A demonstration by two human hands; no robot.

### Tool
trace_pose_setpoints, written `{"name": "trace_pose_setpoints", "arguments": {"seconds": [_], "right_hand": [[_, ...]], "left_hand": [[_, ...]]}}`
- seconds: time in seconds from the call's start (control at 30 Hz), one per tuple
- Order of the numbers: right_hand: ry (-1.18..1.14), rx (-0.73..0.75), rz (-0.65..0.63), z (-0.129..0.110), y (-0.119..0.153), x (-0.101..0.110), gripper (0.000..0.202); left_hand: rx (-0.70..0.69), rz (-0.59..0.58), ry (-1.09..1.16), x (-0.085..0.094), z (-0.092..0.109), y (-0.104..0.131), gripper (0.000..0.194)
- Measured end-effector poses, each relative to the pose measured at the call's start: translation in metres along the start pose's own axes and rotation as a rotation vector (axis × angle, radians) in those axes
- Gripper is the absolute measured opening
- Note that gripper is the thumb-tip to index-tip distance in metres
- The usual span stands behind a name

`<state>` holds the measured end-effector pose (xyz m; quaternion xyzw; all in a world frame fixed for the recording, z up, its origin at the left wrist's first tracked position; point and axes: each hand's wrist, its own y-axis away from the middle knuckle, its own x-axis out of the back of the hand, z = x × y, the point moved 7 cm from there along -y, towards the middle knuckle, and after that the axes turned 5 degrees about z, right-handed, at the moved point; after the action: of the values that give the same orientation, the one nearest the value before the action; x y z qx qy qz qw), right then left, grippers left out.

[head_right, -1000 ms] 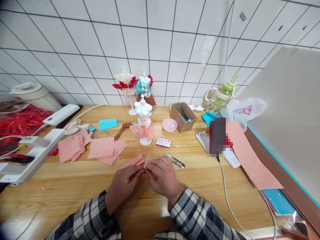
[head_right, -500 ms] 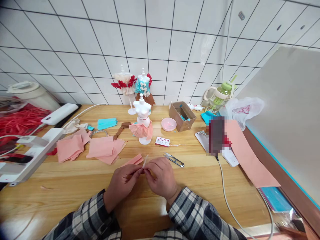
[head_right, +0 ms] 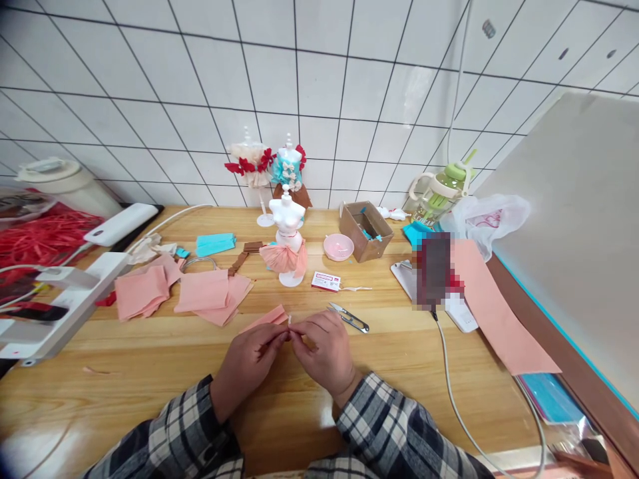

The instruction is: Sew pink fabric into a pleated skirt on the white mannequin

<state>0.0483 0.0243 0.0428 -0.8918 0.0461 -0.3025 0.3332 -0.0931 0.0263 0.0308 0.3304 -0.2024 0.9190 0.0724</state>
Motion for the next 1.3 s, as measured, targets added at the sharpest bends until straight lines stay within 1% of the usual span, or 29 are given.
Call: {"name": "trace_pose_setpoints", "arguments": {"seconds": [0.07, 0.2, 0.27, 0.3, 0.33, 0.4, 0.47, 0.53, 0.67, 0.8, 1.0, 1.17, 1.3], "right_hand": [[-0.069, -0.134, 0.023, 0.005, 0.001, -0.003, 0.007], [-0.283, -0.46, 0.03, 0.024, 0.011, -0.019, 0.014], [-0.383, -0.564, 0.042, 0.03, 0.016, -0.025, 0.015], [-0.386, -0.577, 0.06, 0.031, 0.017, -0.024, 0.015], [-0.356, -0.558, 0.079, 0.03, 0.016, -0.022, 0.015], [-0.247, -0.46, 0.104, 0.022, 0.012, -0.014, 0.013], [-0.17, -0.335, 0.09, 0.012, 0.008, -0.008, 0.011], [-0.134, -0.24, 0.068, 0.004, 0.006, -0.005, 0.01], [-0.102, -0.155, 0.054, -0.002, 0.007, -0.002, 0.009], [-0.107, -0.143, 0.056, -0.003, 0.009, -0.003, 0.008], [-0.133, -0.257, 0.052, 0.004, 0.011, -0.01, 0.011], [-0.133, -0.25, 0.058, 0.002, 0.012, -0.009, 0.01], [-0.146, -0.252, 0.073, 0.002, 0.011, -0.008, 0.011]], "left_hand": [[0.018, -0.015, 0.003, -0.003, -0.002, 0.0, 0.021], [0.023, -0.034, 0.038, -0.004, 0.0, 0.001, 0.021], [0.014, -0.052, 0.066, -0.004, 0.003, 0.0, 0.02], [0.009, -0.063, 0.08, -0.004, 0.004, 0.001, 0.02], [0.007, -0.071, 0.092, -0.004, 0.005, 0.001, 0.019], [0.012, -0.076, 0.104, -0.004, 0.005, 0.001, 0.02], [0.017, -0.074, 0.114, -0.004, 0.004, 0.001, 0.021], [0.011, -0.067, 0.125, -0.005, 0.003, 0.002, 0.022], [0.007, -0.057, 0.129, -0.006, 0.001, 0.005, 0.022], [0.017, -0.022, 0.132, -0.003, 0.002, 0.005, 0.02], [0.039, -0.002, 0.11, -0.001, 0.002, 0.003, 0.019], [0.063, 0.011, 0.087, 0.0, -0.002, 0.004, 0.02], [0.035, 0.006, 0.118, 0.0, -0.001, 0.004, 0.017]]}}
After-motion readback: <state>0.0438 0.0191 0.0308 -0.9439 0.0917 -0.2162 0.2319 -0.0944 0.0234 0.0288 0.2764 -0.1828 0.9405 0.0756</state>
